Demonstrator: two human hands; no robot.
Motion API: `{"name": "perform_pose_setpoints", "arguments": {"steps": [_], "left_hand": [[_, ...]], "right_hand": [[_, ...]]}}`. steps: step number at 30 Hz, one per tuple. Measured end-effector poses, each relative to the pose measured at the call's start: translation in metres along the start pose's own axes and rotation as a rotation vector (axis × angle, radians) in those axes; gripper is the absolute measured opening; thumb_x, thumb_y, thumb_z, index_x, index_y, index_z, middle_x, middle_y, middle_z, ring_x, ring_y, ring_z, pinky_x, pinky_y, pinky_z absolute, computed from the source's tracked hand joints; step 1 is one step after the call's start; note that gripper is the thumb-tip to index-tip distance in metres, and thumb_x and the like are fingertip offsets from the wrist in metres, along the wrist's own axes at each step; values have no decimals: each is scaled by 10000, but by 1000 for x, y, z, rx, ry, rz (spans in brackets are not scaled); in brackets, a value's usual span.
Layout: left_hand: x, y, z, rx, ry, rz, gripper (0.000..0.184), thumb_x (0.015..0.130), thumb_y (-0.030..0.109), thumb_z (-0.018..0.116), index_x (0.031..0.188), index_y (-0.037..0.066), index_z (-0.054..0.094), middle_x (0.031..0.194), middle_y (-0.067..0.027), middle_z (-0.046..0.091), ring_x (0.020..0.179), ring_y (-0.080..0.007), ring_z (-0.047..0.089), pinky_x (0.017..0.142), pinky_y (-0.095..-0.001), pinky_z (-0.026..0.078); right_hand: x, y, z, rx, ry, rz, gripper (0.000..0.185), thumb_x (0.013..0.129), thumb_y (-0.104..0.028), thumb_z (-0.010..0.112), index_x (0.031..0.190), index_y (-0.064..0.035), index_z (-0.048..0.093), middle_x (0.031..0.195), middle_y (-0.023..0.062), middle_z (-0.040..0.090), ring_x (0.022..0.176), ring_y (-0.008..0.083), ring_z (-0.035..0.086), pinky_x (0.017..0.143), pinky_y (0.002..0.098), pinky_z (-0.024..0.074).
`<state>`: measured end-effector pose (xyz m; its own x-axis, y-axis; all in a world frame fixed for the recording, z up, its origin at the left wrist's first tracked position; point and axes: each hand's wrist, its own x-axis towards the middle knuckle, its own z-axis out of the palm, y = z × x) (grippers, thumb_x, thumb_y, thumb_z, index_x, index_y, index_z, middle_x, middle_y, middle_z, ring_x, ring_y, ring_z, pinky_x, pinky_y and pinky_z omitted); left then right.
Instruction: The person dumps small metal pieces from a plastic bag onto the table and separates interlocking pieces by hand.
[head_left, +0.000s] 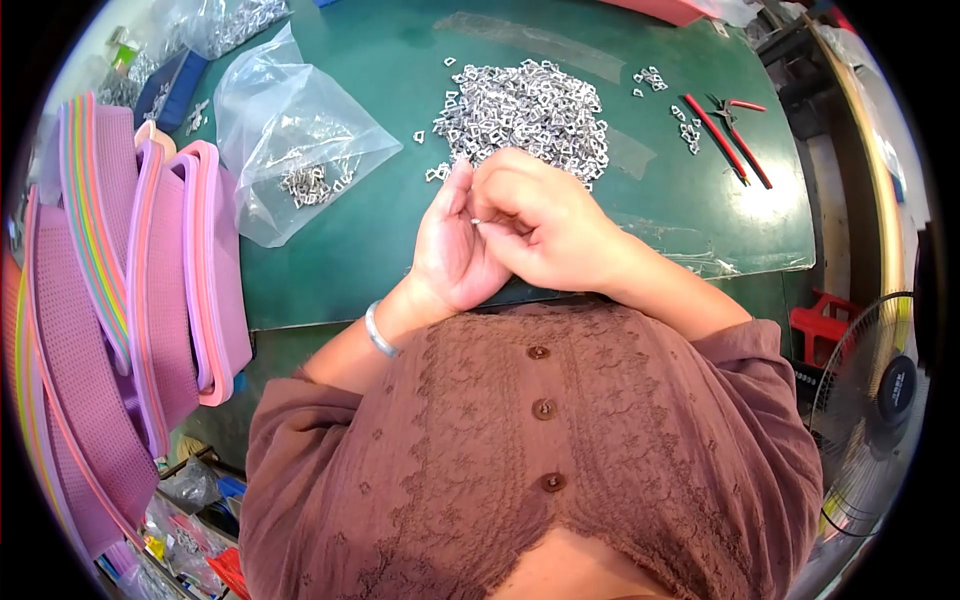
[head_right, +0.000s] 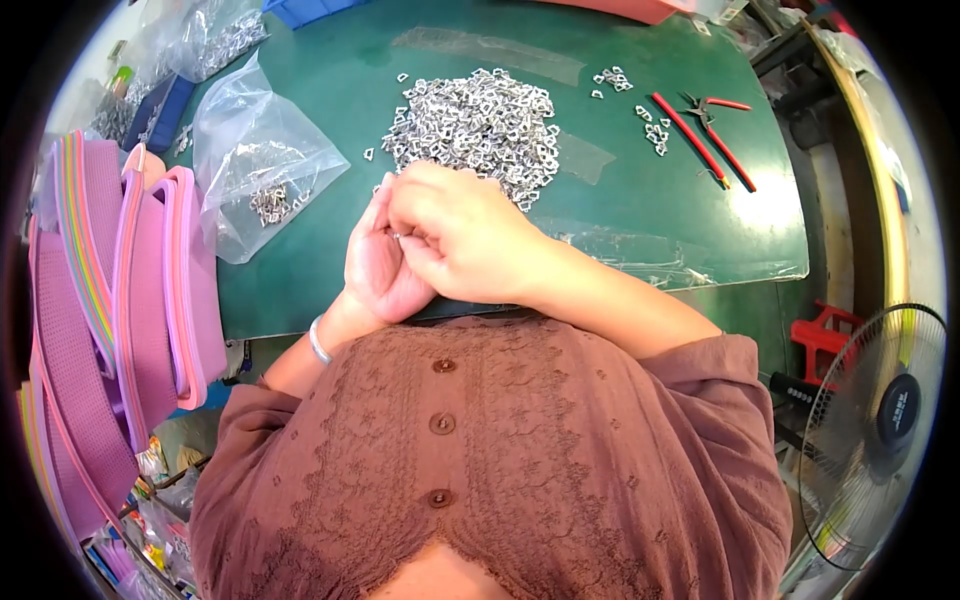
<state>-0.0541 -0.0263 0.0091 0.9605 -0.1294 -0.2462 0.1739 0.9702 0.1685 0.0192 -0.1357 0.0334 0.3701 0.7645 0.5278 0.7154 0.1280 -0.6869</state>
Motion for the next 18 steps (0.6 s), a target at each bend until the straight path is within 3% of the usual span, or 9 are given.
{"name": "perform_pose_setpoints", "arguments": {"steps": [1,2,9,10,11,13,14,16,18], "left_hand": [[-1,0,3,-17,15,10,559,964,435,269,1250,-21,421,1201,-160,499,1113,-261,493,994,-395,368],[-6,1,8,152,29,53,538,971,405,265,1248,-33,414,1201,-169,497,1118,-252,495,994,-387,374],[-20,19,-7,42,14,48,451,975,331,305,1219,-28,428,1163,-149,522,1084,-242,523,963,-364,412],[-22,21,-6,48,62,142,379,970,297,344,1162,-5,467,1085,-121,553,1007,-222,554,891,-360,461],[-27,20,-1,167,294,234,328,963,274,380,1091,0,506,990,-102,575,834,-190,576,704,-303,505],[-39,45,-10,236,200,148,298,951,249,419,1051,-11,526,899,-101,575,687,-153,534,538,-227,445],[-44,50,-2,327,360,247,276,939,223,451,1023,-25,538,828,-95,563,608,-121,479,462,-189,365],[-53,74,-5,483,380,350,248,929,186,463,1027,-29,540,829,-86,549,616,-109,470,459,-181,354],[-60,92,-1,652,463,421,237,923,176,476,1025,-28,542,845,-78,548,624,-100,467,454,-170,345]], "right_hand": [[2,0,1,-42,-10,-84,131,677,15,599,775,-34,528,832,77,548,653,228,535,578,312,443],[2,-5,0,-29,-71,-35,179,651,11,597,817,-37,550,871,102,553,728,288,532,633,339,451],[4,1,5,144,-119,-212,199,693,-29,591,891,-19,581,967,127,574,907,310,547,831,412,424],[5,0,0,125,-108,-204,217,715,-43,602,931,-24,587,1025,141,570,977,304,543,860,394,434],[8,1,-9,118,-69,-198,212,730,-59,613,939,-35,593,1039,135,567,1004,307,534,859,390,445],[10,18,-24,-137,-4,-141,251,737,-99,639,978,-49,593,1085,145,550,1044,319,510,887,401,430],[12,25,-32,-329,-31,-91,304,732,-134,659,1018,-61,585,1124,152,529,1073,325,489,903,404,418],[13,39,-47,-619,-160,40,506,719,-205,694,1177,-94,511,1264,166,434,1161,351,417,968,446,361],[10,51,-52,-748,-223,49,548,691,-254,725,1190,-136,532,1243,157,451,1149,343,427,932,434,400]]}}
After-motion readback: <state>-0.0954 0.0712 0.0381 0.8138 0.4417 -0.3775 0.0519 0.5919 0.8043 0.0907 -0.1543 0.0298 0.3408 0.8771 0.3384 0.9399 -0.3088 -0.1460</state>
